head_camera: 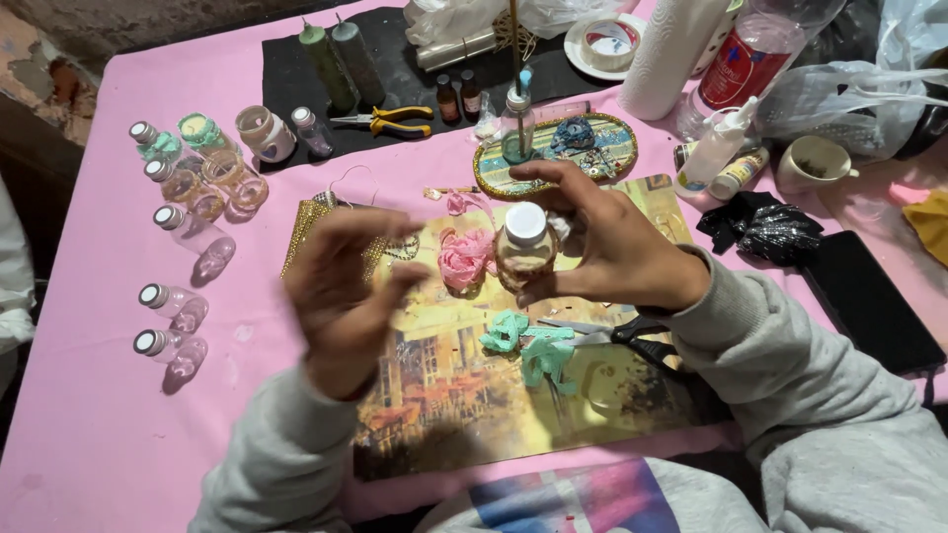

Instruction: Decorating small glass bottles with black fabric and other decorative materials at a workbench.

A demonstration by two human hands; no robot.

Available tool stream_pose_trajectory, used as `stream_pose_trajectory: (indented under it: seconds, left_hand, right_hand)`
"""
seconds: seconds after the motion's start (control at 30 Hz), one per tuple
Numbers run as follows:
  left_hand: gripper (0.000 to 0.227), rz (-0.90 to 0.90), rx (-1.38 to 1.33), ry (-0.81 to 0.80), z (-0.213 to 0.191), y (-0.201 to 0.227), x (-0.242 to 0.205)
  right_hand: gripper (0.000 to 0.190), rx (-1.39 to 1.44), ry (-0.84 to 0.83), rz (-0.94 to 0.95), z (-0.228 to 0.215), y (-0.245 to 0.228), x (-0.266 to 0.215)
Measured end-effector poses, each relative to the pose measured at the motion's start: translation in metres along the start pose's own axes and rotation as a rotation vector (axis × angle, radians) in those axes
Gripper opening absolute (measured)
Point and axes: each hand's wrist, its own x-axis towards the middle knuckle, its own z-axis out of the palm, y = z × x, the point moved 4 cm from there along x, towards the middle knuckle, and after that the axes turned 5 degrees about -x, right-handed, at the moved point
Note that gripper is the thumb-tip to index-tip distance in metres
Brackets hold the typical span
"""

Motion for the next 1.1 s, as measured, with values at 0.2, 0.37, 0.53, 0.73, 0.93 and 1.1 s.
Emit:
stream_pose_trajectory:
  seconds: [0.2, 0.37, 0.53, 0.73, 0.93, 1.1]
  left_hand:
    - [0.010, 0.104, 0.104, -0.012, 0.011, 0.083, 0.014]
    - [0.030, 0.165, 0.193, -0.341, 0.017, 0.065, -0.007]
    - [0.010, 0.046, 0.404, -0.651, 0.059, 0.045, -0.017]
    - [0.037, -0.005, 0.399, -0.564, 0.057, 0.024, -0.029]
    - [0.018, -0.219, 0.475, -0.565, 0.017, -0.025, -0.073]
    - [0.048, 0.047, 0.662, -0.324, 0.037, 0.027, -0.008]
  right_hand:
    - [0.092, -0.059, 0.053, 0.135, 0.000, 0.023, 0.008]
    - [0.094, 0.024, 0.047, 0.283, -0.001, 0.045, 0.009]
    - [0.091, 0.245, 0.014, 0.300, -0.001, 0.047, 0.008]
    - [0.088, 0.446, -0.058, 0.185, -0.002, 0.056, 0.006]
    - [0.083, 0.493, -0.105, 0.140, -0.001, 0.051, 0.007]
    - [0.079, 0.501, -0.083, 0.264, 0.001, 0.042, 0.009]
